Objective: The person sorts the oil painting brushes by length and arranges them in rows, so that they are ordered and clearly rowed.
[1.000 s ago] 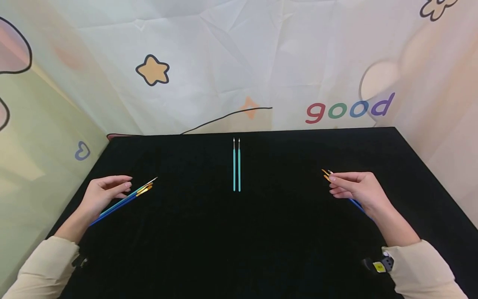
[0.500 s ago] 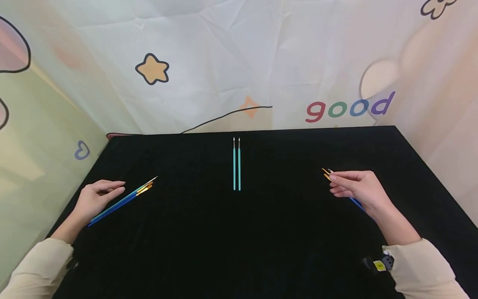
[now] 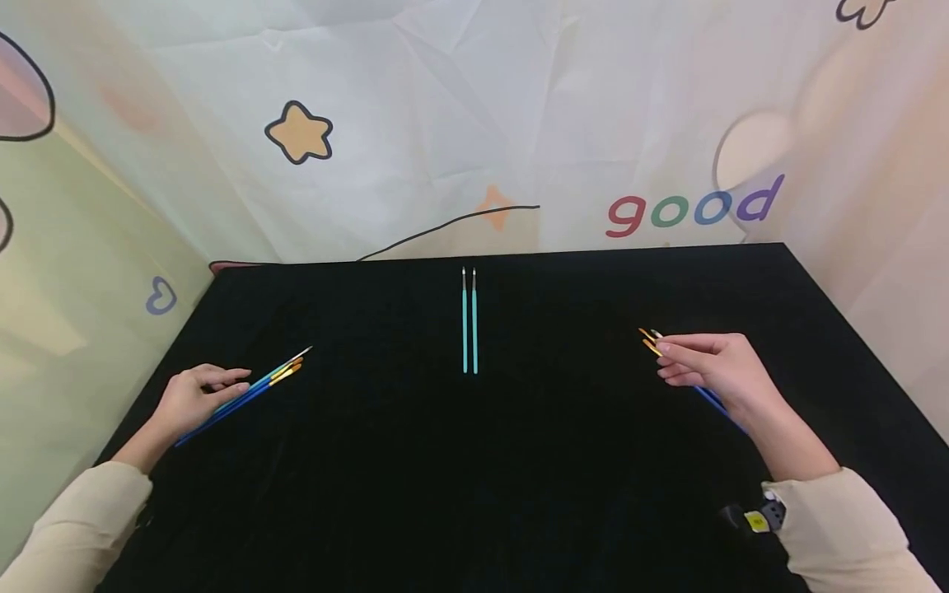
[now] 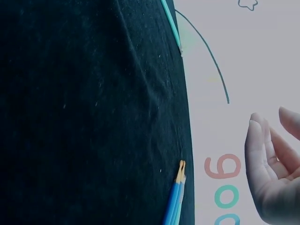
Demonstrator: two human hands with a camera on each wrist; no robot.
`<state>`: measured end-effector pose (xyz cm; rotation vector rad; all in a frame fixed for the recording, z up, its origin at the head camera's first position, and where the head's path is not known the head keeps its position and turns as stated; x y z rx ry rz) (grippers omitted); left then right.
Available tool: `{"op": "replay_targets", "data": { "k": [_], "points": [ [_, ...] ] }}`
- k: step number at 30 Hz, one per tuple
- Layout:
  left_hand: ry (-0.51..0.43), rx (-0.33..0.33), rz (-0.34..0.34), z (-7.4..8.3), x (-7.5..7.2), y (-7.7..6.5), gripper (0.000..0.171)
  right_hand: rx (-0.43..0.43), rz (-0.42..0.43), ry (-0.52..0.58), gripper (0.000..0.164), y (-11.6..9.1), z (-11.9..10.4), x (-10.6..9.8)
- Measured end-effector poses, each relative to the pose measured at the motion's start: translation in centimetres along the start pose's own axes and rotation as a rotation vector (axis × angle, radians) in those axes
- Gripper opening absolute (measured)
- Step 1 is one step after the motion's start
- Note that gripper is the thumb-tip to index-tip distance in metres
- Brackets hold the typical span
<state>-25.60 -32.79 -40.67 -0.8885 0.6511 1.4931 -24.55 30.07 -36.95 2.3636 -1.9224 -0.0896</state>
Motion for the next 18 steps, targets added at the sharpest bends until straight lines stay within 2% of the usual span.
{"op": "replay_targets", "data": {
  "k": [8, 13, 18],
  "points": [
    [0.021, -0.002, -0.027, -0.6, 0.3, 0.2, 0.036, -0.006, 0.015, -0.058, 0.021, -0.5, -0.1, -1.5],
    [0.013, -0.002, -0.055, -0.4, 0.4, 0.2, 0.036, 0.005, 0.028, -0.073, 0.017, -0.9, 0.2, -2.3],
    [0.015, 0.001, -0.061, -0.2, 0.6, 0.3, 0.032, -0.003, 0.034, -0.143, 0.018, -1.2, 0.2, -3.1]
  ]
}}
Point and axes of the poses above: each hand's wrist, its own y-axis towards the middle knuckle, its own x-axis out of the palm, z = x × y, the point moved 9 cm from there along y, towards the middle knuckle, and after that the axes turned 14 degrees about -x, right-handed, at the moved point
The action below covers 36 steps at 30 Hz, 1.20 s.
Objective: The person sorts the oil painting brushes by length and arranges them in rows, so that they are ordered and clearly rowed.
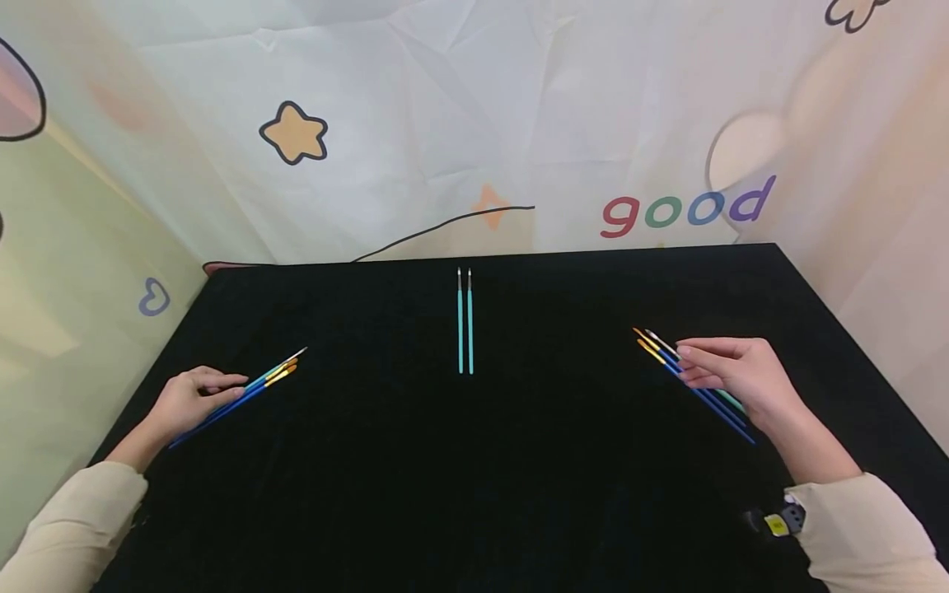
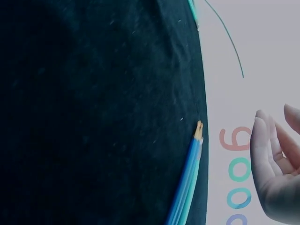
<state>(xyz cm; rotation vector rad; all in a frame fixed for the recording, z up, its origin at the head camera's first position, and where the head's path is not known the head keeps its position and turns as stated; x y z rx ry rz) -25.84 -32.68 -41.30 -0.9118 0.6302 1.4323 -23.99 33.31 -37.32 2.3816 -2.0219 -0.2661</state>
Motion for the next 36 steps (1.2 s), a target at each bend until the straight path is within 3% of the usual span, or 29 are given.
{"op": "replay_targets", "data": {
  "k": [7, 18, 21, 26, 28, 32, 36],
  "points": [
    [0.003, -0.001, 0.001, 0.1, 0.0, -0.1, 0.031, -0.010, -0.014, -0.112, 0.025, -0.3, 0.6, -0.9],
    [0.029, 0.038, 0.027, 0.6, -0.2, 0.1, 0.028, -0.027, -0.002, -0.235, 0.019, -0.7, 1.8, -3.1],
    [0.032, 0.036, 0.022, 0.6, -0.3, 0.1, 0.028, -0.022, 0.025, -0.361, 0.014, -0.8, 2.3, -3.9],
    [0.023, 0.028, 0.010, 0.5, -0.3, 0.1, 0.029, 0.009, 0.055, -0.631, 0.047, -0.9, 3.1, -4.6],
    [0.021, 0.027, 0.010, 0.4, -0.3, 0.1, 0.029, 0.018, 0.054, -0.720, 0.052, -1.0, 3.3, -4.7],
    [0.027, 0.023, 0.011, 0.3, -0.2, 0.2, 0.028, -0.064, 0.044, -0.898, 0.048, -1.2, 3.1, -4.6],
    [0.029, 0.031, 0.012, 0.3, -0.2, 0.2, 0.026, -0.252, 0.035, -1.010, 0.038, -1.4, 2.4, -4.2]
  ]
}}
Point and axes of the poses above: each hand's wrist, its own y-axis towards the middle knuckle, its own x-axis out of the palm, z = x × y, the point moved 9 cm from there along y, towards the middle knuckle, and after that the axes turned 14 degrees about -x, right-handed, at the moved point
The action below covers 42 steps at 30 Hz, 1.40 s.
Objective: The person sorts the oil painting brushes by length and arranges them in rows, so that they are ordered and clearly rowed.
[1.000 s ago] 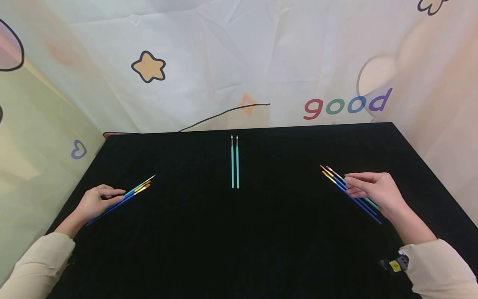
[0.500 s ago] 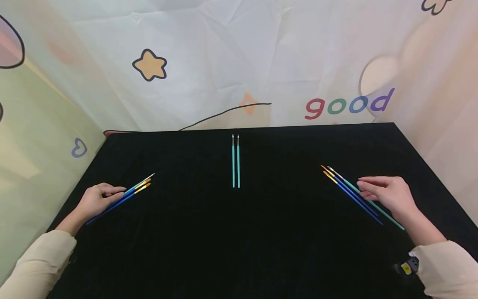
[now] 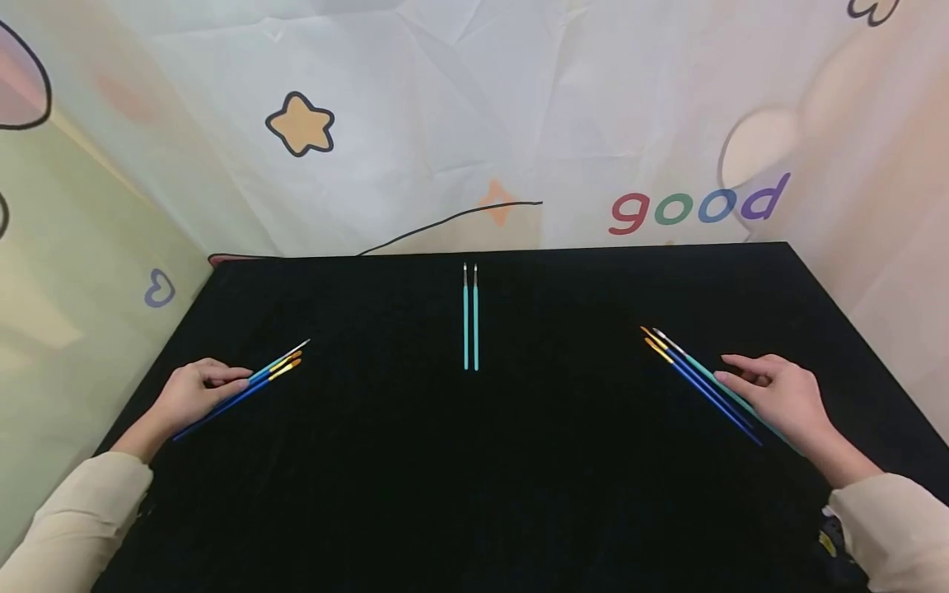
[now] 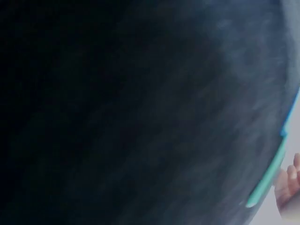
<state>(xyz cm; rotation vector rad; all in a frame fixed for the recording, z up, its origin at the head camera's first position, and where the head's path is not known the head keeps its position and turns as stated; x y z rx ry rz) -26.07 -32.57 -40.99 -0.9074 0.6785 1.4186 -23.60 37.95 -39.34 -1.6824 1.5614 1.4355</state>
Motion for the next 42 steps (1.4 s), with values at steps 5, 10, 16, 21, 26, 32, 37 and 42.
{"op": "replay_targets", "data": {
  "k": [5, 10, 16, 21, 26, 32, 37, 42],
  "points": [
    [-0.013, -0.008, -0.003, 0.1, -0.1, 0.0, 0.027, -0.197, 0.071, -0.135, 0.033, -0.5, -0.6, 0.1],
    [-0.016, -0.027, -0.006, -0.1, -0.2, -0.1, 0.028, -0.235, 0.063, -0.171, 0.037, -0.9, -0.1, 0.9],
    [-0.025, -0.032, -0.009, -0.4, -0.2, -0.2, 0.029, -0.227, 0.061, -0.115, 0.031, -0.8, 0.4, 1.4],
    [-0.018, -0.037, -0.012, -0.5, -0.3, -0.2, 0.028, -0.183, 0.048, -0.081, 0.033, -1.1, 0.7, 1.6],
    [-0.029, -0.027, -0.014, -0.3, -0.2, -0.2, 0.029, -0.150, 0.055, -0.062, 0.034, -1.6, 1.0, 1.7],
    [-0.032, -0.035, -0.008, -0.3, -0.1, 0.1, 0.032, -0.168, 0.104, -0.070, 0.028, -1.8, 0.9, 1.4],
    [-0.028, -0.043, -0.006, -0.4, 0.0, 0.3, 0.030, -0.174, 0.112, -0.074, 0.026, -1.8, 0.8, 1.5],
    [-0.043, -0.069, -0.008, -0.5, 0.1, 0.3, 0.024, -0.161, 0.093, -0.076, 0.031, -1.6, 0.8, 1.7]
  ]
}}
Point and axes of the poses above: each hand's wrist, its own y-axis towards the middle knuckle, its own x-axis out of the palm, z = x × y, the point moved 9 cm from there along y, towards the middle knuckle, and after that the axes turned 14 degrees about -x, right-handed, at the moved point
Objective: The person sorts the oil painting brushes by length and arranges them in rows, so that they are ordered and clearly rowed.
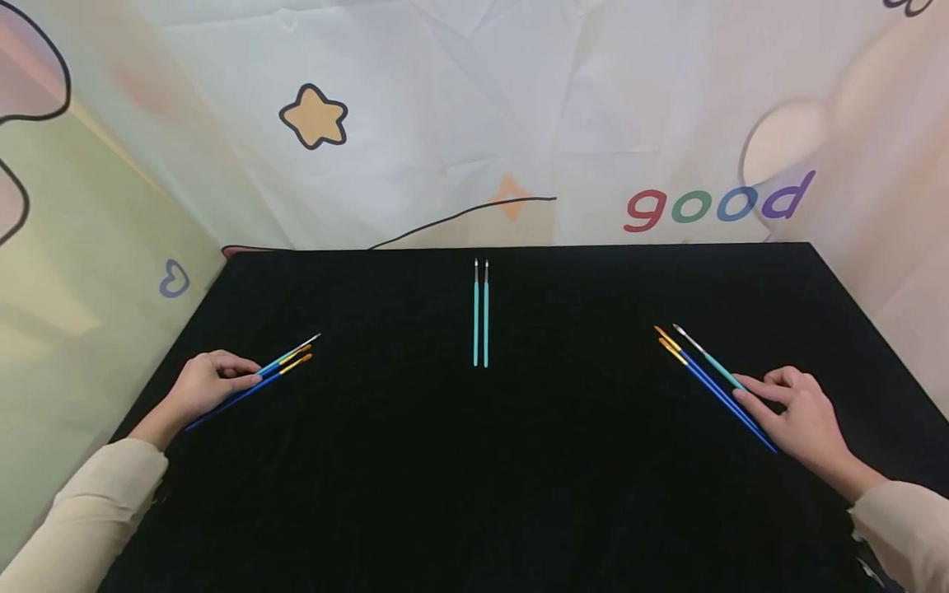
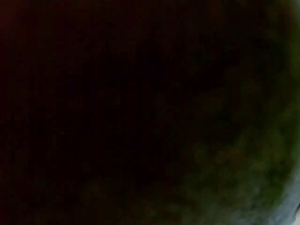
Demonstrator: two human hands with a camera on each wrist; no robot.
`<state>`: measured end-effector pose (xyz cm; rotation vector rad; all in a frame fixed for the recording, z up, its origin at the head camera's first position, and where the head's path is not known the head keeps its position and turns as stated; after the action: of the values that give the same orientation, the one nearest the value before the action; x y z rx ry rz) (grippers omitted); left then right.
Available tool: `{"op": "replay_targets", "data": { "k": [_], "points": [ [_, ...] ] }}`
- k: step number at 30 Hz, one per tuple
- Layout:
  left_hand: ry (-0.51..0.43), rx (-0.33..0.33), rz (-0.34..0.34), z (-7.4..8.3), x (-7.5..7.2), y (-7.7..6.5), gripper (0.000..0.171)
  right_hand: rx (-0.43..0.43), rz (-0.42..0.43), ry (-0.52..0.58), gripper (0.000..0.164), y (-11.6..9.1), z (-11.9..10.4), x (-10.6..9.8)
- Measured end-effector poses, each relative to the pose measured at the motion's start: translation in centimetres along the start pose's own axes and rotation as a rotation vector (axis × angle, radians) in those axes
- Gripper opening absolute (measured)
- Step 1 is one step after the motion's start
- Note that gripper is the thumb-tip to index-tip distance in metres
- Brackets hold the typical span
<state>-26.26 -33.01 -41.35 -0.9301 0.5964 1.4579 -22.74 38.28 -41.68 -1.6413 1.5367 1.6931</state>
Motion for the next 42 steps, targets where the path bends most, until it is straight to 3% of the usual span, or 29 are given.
{"op": "replay_targets", "data": {
  "k": [5, 13, 23, 31, 35, 42],
  "points": [
    [-0.036, -0.045, -0.038, -0.1, 0.3, 0.0, 0.022, 0.010, -0.006, 0.000, 0.032, -0.1, 0.0, 0.0],
    [-0.068, -0.057, -0.074, -0.1, 0.4, 0.0, 0.019, 0.026, -0.014, 0.003, 0.033, 0.0, 0.0, 0.0],
    [-0.106, -0.076, -0.036, -0.2, -0.3, -0.1, 0.025, 0.012, 0.003, -0.014, 0.030, 0.1, -0.2, -0.3],
    [-0.141, -0.077, 0.005, 0.3, -1.0, -0.2, 0.026, -0.017, 0.075, -0.071, 0.020, 0.2, -0.6, -1.2],
    [-0.210, -0.077, 0.004, 0.5, -1.3, -0.2, 0.025, 0.000, 0.071, -0.077, 0.018, 0.3, -0.6, -1.2],
    [-0.425, -0.109, -0.063, 1.0, -1.1, -0.2, 0.035, 0.086, 0.016, -0.078, 0.017, 0.5, -0.2, -1.0]
  ]
}}
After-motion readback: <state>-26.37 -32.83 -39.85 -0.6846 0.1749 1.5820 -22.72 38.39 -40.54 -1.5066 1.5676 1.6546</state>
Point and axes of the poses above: each hand's wrist, its own y-axis towards the middle knuckle, its own x-axis out of the palm, z = x × y, the point moved 9 cm from there along y, towards the middle knuckle, and after that the axes turned 14 degrees about -x, right-handed, at the moved point
